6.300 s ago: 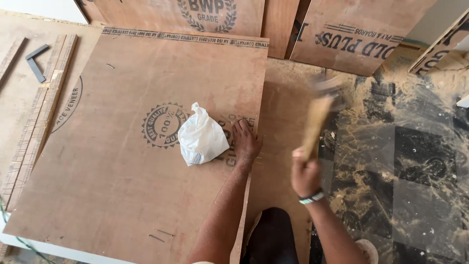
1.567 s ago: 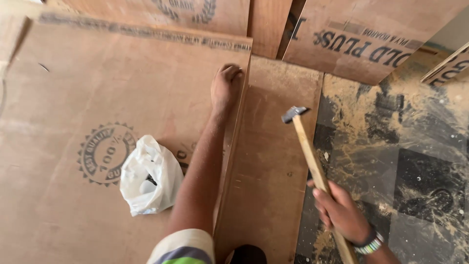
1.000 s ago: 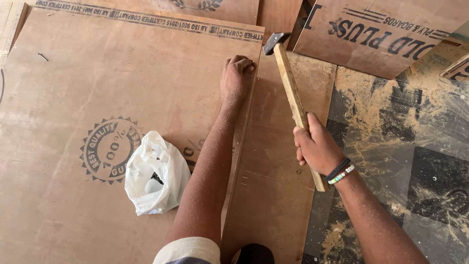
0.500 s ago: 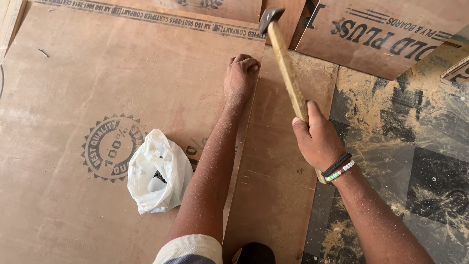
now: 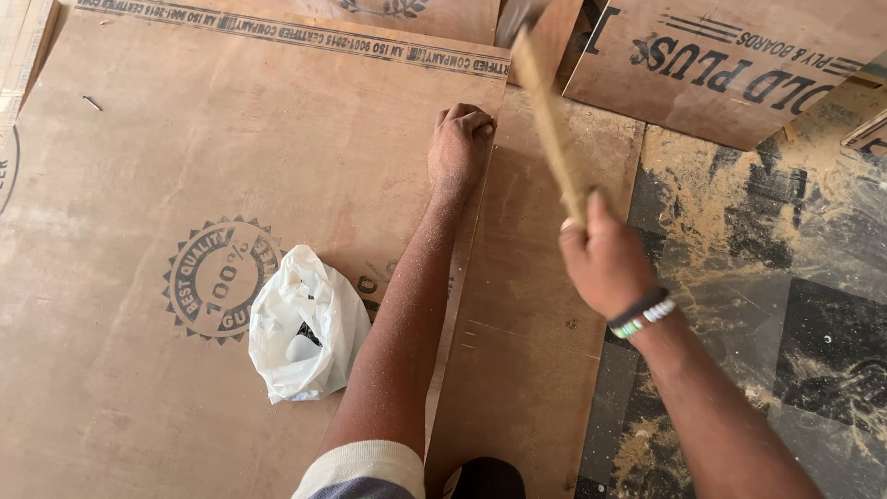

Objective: Hammering nails into plywood boards to assemble a furniture structure.

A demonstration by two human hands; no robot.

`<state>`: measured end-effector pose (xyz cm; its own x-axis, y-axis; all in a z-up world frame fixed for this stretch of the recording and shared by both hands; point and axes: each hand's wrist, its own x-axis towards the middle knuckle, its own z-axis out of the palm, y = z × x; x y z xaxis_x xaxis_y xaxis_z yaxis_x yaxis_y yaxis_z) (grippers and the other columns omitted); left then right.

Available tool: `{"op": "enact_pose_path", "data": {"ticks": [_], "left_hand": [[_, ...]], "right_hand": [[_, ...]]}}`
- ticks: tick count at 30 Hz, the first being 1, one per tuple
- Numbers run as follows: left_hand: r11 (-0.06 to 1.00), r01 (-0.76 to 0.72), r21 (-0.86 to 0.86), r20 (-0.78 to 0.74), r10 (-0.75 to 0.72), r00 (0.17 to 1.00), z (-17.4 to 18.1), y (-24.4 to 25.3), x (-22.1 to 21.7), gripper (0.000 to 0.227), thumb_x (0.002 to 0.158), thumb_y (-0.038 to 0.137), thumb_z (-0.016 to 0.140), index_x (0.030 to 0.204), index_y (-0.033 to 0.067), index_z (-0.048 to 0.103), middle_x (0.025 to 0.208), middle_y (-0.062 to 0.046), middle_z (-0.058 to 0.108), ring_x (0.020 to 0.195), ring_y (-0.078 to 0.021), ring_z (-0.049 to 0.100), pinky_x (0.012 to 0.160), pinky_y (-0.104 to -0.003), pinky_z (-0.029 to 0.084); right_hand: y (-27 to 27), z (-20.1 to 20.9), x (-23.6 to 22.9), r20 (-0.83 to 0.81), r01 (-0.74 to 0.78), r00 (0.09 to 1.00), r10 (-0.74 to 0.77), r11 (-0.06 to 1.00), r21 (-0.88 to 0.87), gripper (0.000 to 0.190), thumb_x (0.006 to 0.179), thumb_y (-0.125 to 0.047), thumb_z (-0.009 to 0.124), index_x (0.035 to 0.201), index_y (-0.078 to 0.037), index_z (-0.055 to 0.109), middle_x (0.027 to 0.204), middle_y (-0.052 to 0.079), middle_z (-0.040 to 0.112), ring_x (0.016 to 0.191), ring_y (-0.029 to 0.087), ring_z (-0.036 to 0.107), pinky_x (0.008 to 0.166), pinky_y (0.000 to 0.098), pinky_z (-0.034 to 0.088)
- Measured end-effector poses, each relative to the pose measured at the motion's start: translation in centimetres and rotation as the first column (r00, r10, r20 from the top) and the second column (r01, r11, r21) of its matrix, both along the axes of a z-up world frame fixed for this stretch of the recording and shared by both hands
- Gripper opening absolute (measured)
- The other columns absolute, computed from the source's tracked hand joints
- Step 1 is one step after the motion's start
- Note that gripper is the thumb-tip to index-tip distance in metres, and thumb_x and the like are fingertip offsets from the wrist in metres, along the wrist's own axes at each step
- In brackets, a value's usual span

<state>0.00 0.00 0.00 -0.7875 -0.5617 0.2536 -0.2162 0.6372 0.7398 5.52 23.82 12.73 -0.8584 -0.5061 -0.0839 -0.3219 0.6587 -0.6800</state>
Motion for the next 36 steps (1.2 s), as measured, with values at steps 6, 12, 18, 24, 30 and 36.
{"op": "enact_pose_path", "data": {"ticks": [6, 12, 18, 24, 30, 36], "left_hand": [[1.000, -0.006, -0.001, 0.022, 0.006, 1.000, 1.1, 0.5, 0.8, 0.015, 0.089, 0.019, 0.069, 0.098, 0.0131, 0.079, 0.116, 0.002, 0.069, 0.120, -0.0233, 0.057, 0.096, -0.039, 0.051], [0.999, 0.033, -0.027, 0.004, -0.033, 0.999, -0.3, -0.1, 0.4, 0.017, 0.092, 0.020, 0.070, 0.105, 0.0125, 0.079, 0.122, -0.002, 0.070, 0.124, -0.0255, 0.058, 0.103, -0.041, 0.051], [0.941, 0.032, -0.338, 0.283, 0.069, 0.957, 1.7, 1.2, 0.5, 0.098, 0.067, 0.035, 0.081, 0.148, -0.0001, 0.037, 0.152, -0.019, 0.038, 0.148, -0.0353, 0.026, 0.124, -0.050, 0.019], [0.925, -0.126, -0.360, 0.339, 0.255, 0.905, -0.4, 2.2, 1.8, 0.102, 0.091, 0.061, 0.061, 0.156, -0.0056, 0.020, 0.166, -0.024, 0.019, 0.156, -0.0367, 0.010, 0.127, -0.053, 0.004], [0.938, -0.195, -0.287, 0.508, 0.321, 0.799, 2.7, 5.5, 6.5, 0.096, 0.090, 0.064, 0.049, 0.155, -0.0013, 0.020, 0.165, -0.019, 0.017, 0.153, -0.0333, 0.009, 0.122, -0.054, 0.000], [0.908, -0.349, -0.231, 0.285, 0.406, 0.868, 1.2, 4.7, 5.9, 0.056, 0.106, 0.036, 0.046, 0.153, 0.0051, 0.045, 0.165, -0.017, 0.038, 0.158, -0.0330, 0.023, 0.130, -0.055, 0.008]], "right_hand": [[0.8, -1.3, -0.2, 0.370, -0.009, 0.928, -0.050, 0.988, 0.157, 0.035, 0.102, -0.019, 0.050, 0.134, -0.007, 0.051, 0.066, 0.002, 0.054, 0.046, 0.011, 0.049, 0.040, 0.0308, 0.043], [2.4, -2.3, -0.3, 0.487, 0.115, 0.873, -0.003, 0.973, -0.199, 0.032, 0.100, -0.018, 0.050, 0.128, -0.003, 0.055, 0.067, -0.001, 0.050, 0.045, 0.008, 0.046, 0.038, 0.0290, 0.043], [3.8, -1.7, -0.9, 0.469, 0.104, 0.883, 0.005, 0.973, -0.207, 0.032, 0.098, -0.017, 0.051, 0.128, -0.004, 0.055, 0.067, -0.001, 0.051, 0.046, 0.008, 0.048, 0.039, 0.0288, 0.046], [5.1, -4.5, -2.1, 0.530, 0.103, 0.842, 0.105, 0.932, -0.348, 0.028, 0.099, -0.019, 0.051, 0.123, -0.004, 0.055, 0.067, -0.002, 0.051, 0.045, 0.007, 0.046, 0.039, 0.0279, 0.043], [5.4, -10.7, -0.9, 0.842, 0.659, 0.507, 0.183, 0.548, -0.515, 0.033, 0.107, -0.042, 0.043, 0.110, -0.012, 0.056, 0.060, -0.008, 0.038, 0.041, 0.003, 0.033, 0.035, 0.0206, 0.034], [1.1, -18.2, 1.0, 0.784, 0.995, 0.091, 0.614, -0.015, -0.103, 0.031, 0.105, -0.053, 0.046, 0.097, -0.025, 0.058, 0.060, -0.011, 0.037, 0.047, 0.002, 0.034, 0.037, 0.0170, 0.033]]}}
